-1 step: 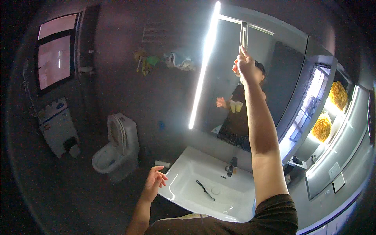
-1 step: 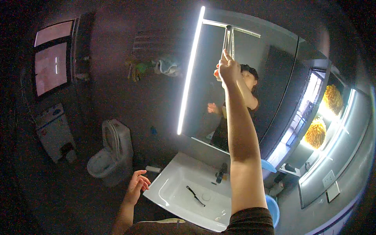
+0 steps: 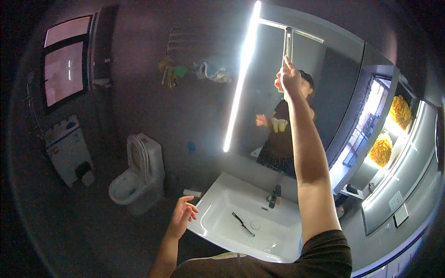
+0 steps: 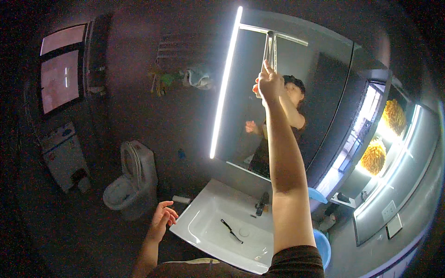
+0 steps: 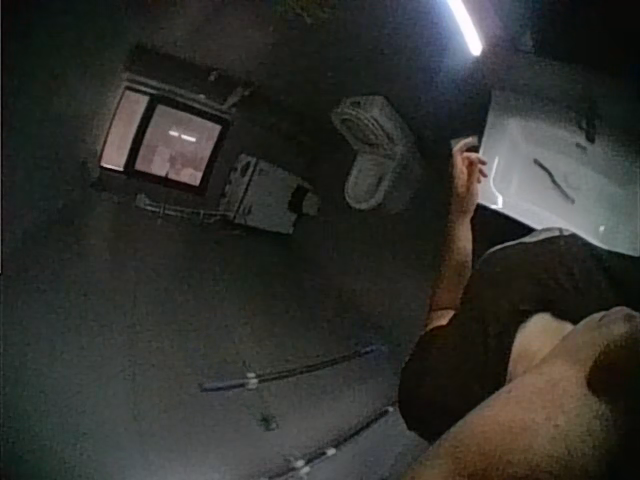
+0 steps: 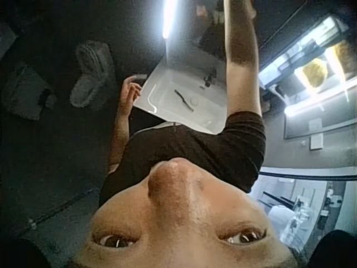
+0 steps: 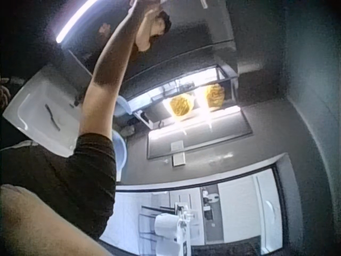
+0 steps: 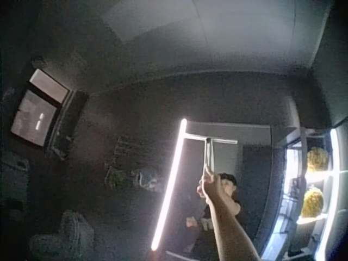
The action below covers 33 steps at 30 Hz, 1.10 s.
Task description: The person cleans the bathroom mirror using cloths and a squeegee, first wiping the surface and then using the squeegee to remove excess water.
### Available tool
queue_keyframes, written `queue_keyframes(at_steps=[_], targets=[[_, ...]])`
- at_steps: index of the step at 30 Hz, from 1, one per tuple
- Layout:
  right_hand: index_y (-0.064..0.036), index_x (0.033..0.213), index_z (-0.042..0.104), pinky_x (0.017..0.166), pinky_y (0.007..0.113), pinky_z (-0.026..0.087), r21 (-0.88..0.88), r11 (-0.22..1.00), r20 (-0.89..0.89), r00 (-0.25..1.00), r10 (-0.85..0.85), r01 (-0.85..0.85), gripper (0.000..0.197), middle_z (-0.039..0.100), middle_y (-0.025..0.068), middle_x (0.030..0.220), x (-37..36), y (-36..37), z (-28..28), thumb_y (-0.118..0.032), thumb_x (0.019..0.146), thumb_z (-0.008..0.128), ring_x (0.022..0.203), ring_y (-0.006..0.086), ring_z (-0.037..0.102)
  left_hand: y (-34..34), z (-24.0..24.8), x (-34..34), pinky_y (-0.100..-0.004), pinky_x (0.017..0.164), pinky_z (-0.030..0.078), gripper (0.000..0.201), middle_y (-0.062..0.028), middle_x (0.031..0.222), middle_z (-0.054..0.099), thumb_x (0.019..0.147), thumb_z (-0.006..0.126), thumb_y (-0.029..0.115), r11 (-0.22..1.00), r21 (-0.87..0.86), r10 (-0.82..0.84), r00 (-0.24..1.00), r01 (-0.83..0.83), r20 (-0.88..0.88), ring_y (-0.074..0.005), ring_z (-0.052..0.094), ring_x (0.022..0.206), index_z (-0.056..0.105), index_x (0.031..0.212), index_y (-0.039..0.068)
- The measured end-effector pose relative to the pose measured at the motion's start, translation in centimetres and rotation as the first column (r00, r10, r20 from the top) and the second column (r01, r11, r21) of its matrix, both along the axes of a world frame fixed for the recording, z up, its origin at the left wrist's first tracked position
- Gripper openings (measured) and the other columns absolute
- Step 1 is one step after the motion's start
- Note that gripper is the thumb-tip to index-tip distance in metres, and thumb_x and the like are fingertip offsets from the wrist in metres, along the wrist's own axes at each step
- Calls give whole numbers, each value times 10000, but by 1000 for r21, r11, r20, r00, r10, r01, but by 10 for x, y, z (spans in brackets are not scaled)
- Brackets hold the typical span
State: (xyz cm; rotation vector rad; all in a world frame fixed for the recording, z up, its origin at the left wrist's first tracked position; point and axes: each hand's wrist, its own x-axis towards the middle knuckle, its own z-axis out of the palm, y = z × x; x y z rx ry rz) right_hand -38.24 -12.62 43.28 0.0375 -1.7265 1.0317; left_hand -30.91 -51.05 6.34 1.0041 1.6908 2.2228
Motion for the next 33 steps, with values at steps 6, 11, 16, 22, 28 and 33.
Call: queue_keyframes(at_steps=[6, 11, 16, 22, 28, 33], targets=[[-155, 1400, 439, 345, 268, 411, -120, 970, 22, 976, 215, -211, 539, 470, 26, 592, 1, 12, -62, 16, 890, 399, 364, 121, 451, -1, 0, 0, -211, 625, 393, 550, -56, 891, 589, 944, 459, 520, 999, -24, -23, 1000, 23, 4, -85, 538, 709, 430, 1272, 79], [-161, 1412, 420, 336, 261, 373, -211, 960, 17, 981, 193, -185, 525, 449, 20, 603, 24, -24, -118, -6, 912, 385, 358, 113, 437, -1, -3, 0, -210, 629, 394, 555, -62, 890, 591, 945, 465, 512, 998, -31, -62, 998, 63, 32, -86, 543, 707, 429, 1273, 66], [-127, 1416, 406, 364, 239, 405, -283, 938, 63, 972, 227, -200, 495, 457, 14, 598, 39, -37, -184, -40, 929, 392, 382, 98, 460, 1, -6, 4, -210, 631, 385, 531, -52, 894, 588, 958, 462, 479, 994, -33, -104, 994, 104, 26, -76, 533, 712, 427, 1273, 53], [-142, 1430, 386, 389, 245, 416, -368, 913, 137, 962, 238, -173, 549, 463, 15, 636, 50, -52, -260, 9, 902, 366, 409, 90, 454, 2, -7, 10, -211, 636, 379, 530, -46, 897, 582, 960, 463, 471, 990, -54, -126, 991, 128, 33, -72, 526, 724, 419, 1287, 56], [-144, 1433, 382, 412, 237, 438, -379, 920, 215, 958, 190, -97, 568, 467, 16, 621, 62, -60, -331, 17, 888, 363, 410, 93, 454, -2, -5, 21, -209, 640, 389, 509, -49, 908, 580, 968, 460, 449, 987, -88, -130, 991, 131, 18, -75, 531, 730, 411, 1295, 62], [-155, 1433, 385, 415, 235, 441, -458, 883, 233, 944, 233, -105, 577, 477, 12, 623, 74, -70, -389, 16, 882, 370, 423, 91, 473, -6, -6, 26, -206, 655, 393, 491, -48, 914, 576, 974, 462, 423, 985, -96, -143, 989, 146, 36, -75, 526, 732, 406, 1298, 58]])
